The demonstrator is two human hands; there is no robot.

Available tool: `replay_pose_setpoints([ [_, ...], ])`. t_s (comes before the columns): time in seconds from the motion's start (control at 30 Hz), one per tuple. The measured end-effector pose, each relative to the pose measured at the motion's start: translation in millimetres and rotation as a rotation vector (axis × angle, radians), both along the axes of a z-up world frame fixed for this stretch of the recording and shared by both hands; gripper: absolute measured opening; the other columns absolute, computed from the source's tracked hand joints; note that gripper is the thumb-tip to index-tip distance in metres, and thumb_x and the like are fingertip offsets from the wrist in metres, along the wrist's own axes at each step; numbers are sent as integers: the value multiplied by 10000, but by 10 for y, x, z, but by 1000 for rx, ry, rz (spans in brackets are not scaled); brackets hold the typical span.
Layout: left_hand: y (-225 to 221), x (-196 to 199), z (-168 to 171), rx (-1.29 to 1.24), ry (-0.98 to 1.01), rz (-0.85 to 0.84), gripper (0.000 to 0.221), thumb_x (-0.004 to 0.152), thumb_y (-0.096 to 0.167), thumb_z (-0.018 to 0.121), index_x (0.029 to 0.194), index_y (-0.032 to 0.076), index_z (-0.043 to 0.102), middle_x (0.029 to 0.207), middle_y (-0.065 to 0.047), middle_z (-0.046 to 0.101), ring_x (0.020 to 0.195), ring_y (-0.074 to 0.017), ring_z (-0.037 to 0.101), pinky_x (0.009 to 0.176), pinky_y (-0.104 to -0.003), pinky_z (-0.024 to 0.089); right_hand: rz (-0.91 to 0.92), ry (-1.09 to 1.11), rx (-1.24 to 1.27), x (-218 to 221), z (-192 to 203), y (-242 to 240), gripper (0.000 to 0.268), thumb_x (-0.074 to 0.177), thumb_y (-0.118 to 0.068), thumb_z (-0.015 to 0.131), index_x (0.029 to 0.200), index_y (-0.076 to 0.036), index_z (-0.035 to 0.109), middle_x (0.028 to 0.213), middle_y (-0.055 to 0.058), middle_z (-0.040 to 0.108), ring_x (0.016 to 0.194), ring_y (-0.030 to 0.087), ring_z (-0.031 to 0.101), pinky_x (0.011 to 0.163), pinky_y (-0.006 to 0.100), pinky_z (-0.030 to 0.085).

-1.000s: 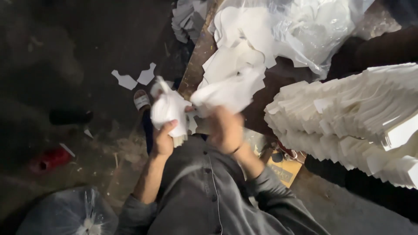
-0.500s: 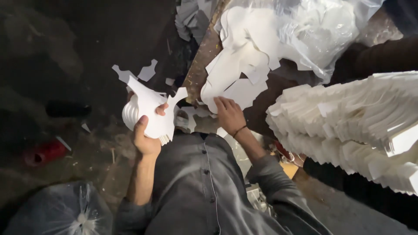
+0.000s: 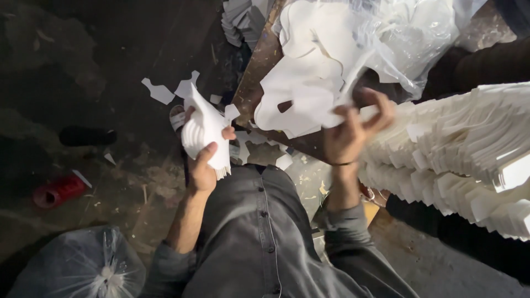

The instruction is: The recorder is sorting and stacking die-cut white paper shapes in a print shop environment.

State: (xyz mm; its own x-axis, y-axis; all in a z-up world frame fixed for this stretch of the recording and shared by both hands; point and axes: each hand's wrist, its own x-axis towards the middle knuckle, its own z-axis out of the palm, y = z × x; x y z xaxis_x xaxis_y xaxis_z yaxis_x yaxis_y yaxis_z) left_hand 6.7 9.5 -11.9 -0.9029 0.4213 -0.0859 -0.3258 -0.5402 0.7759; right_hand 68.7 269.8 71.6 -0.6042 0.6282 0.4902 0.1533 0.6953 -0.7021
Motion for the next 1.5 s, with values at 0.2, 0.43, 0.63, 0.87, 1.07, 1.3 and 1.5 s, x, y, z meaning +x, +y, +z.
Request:
replay_pose_setpoints([
  [0.2, -33, 199, -918, -49, -209, -43, 630, 952, 222, 620, 1479, -38, 391, 1396, -114, 572, 1300, -253, 539, 1132, -408, 390, 826, -189, -76, 54, -471, -915, 434, 849, -59, 698, 1260, -67, 561, 1288, 158, 643, 1133, 346, 670, 916, 427, 566],
  [0.43, -84, 38, -340, 80, -128, 114, 621, 995, 315, 508, 1525, -2, 443, 1184, -230, 643, 1175, -354, 585, 1132, -464, 371, 379, -443, 406, -225, -1318, -400, 657, 779, -225, 693, 1350, 29, 490, 1314, 324, 586, 1180, 519, 540, 967, 564, 440],
  [0.63, -217, -8, -948, 88, -103, 130, 654, 1043, 293, 491, 1469, -192, 390, 1259, -273, 632, 1282, -389, 555, 1215, -463, 335, 382, -494, 213, 309, -2451, -95, 503, 932, -149, 584, 1423, -39, 557, 1304, 191, 665, 1168, 390, 643, 1001, 486, 525],
  [0.87, 104, -35, -379, -87, -79, 42, 766, 932, 299, 520, 1598, 17, 269, 1272, -269, 645, 1322, -350, 506, 1183, -409, 300, 41, -114, -90, 99, -945, -21, 363, 970, -54, 564, 1330, -59, 613, 1019, 135, 685, 823, 288, 705, 706, 376, 581],
  [1.07, 9, 135, -797, -106, -199, -98, 496, 998, 218, 596, 1360, -121, 582, 1339, -177, 651, 1294, -302, 559, 1148, -422, 371, 793, -141, -149, 159, -169, -887, 528, 800, 124, 595, 1293, -64, 586, 1181, 194, 676, 1060, 359, 672, 894, 405, 559],
  [1.3, -290, 9, -443, 56, -220, 250, 520, 918, 296, 564, 1239, -108, 629, 1229, -205, 672, 1239, -339, 596, 1161, -423, 388, 276, -378, 184, -40, -1578, -492, 452, 892, -321, 670, 1258, -58, 646, 1250, 207, 682, 1106, 357, 674, 930, 424, 542],
  [1.5, -425, 18, -811, 20, -265, 304, 599, 897, 304, 546, 1317, -121, 590, 1356, -219, 637, 1351, -325, 544, 1212, -421, 324, 532, -515, 443, 442, -2288, -76, 385, 933, -169, 632, 1307, -78, 635, 1378, 132, 618, 1350, 346, 555, 1148, 515, 413],
])
